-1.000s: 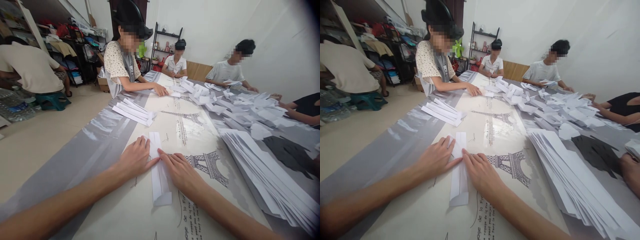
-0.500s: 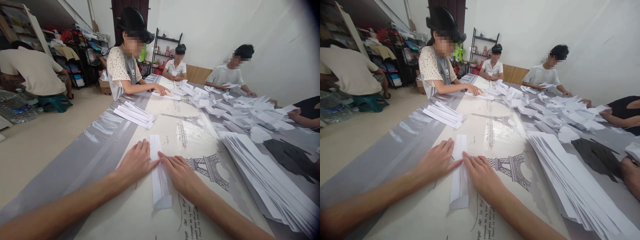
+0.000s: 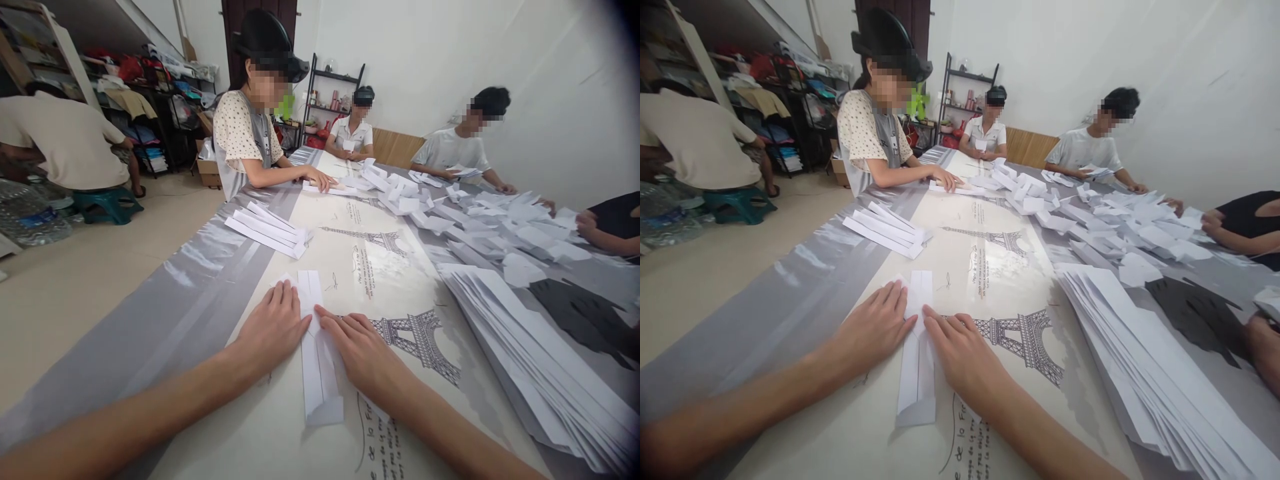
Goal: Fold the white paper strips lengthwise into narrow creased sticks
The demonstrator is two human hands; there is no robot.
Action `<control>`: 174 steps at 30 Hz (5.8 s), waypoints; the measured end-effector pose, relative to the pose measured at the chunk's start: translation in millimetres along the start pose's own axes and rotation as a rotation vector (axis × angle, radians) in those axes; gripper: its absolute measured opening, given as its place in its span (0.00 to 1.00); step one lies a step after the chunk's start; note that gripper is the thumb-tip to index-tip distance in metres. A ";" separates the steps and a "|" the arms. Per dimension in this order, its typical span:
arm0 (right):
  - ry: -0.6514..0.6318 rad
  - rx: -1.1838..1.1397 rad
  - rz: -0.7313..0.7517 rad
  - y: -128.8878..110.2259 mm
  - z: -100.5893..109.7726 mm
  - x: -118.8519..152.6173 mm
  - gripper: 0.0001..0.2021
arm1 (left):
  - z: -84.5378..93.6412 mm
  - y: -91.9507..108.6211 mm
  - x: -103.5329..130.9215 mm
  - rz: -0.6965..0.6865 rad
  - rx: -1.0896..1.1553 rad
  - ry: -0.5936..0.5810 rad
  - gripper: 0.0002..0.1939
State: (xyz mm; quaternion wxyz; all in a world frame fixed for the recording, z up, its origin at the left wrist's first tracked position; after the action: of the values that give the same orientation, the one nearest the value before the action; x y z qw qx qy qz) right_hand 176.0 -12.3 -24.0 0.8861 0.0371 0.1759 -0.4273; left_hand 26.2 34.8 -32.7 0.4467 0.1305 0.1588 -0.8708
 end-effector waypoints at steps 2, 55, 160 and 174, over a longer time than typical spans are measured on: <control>0.002 0.000 0.004 -0.7 1.1 -0.3 0.29 | 1.4 -0.4 -1.1 -0.036 0.014 0.029 0.28; -0.012 0.384 0.162 -35.4 61.6 117.4 0.46 | 6.5 -22.5 -10.1 -0.094 0.131 -0.036 0.32; 0.126 -0.267 -0.279 47.1 19.8 25.3 0.25 | 13.2 17.5 2.4 -0.208 0.464 -0.002 0.26; -0.183 -0.400 -0.346 36.4 36.1 31.8 0.27 | 24.9 7.7 -5.9 -0.330 0.540 -0.010 0.31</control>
State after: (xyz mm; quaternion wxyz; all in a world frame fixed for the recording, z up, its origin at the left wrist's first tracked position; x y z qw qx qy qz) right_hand 232.4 -20.8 -4.3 0.8017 -0.2080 0.1797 -0.5307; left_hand 33.7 25.2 -9.0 0.2492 0.2123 -0.0612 -0.9429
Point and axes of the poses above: each hand's wrist, its own x-axis away from the middle knuckle, its own z-axis out of the back of the hand, y = z × x, the point moved 5 cm from there along -x, towards the middle knuckle, and after that the axes turned 9 degrees about y, right-handed, at the moved point
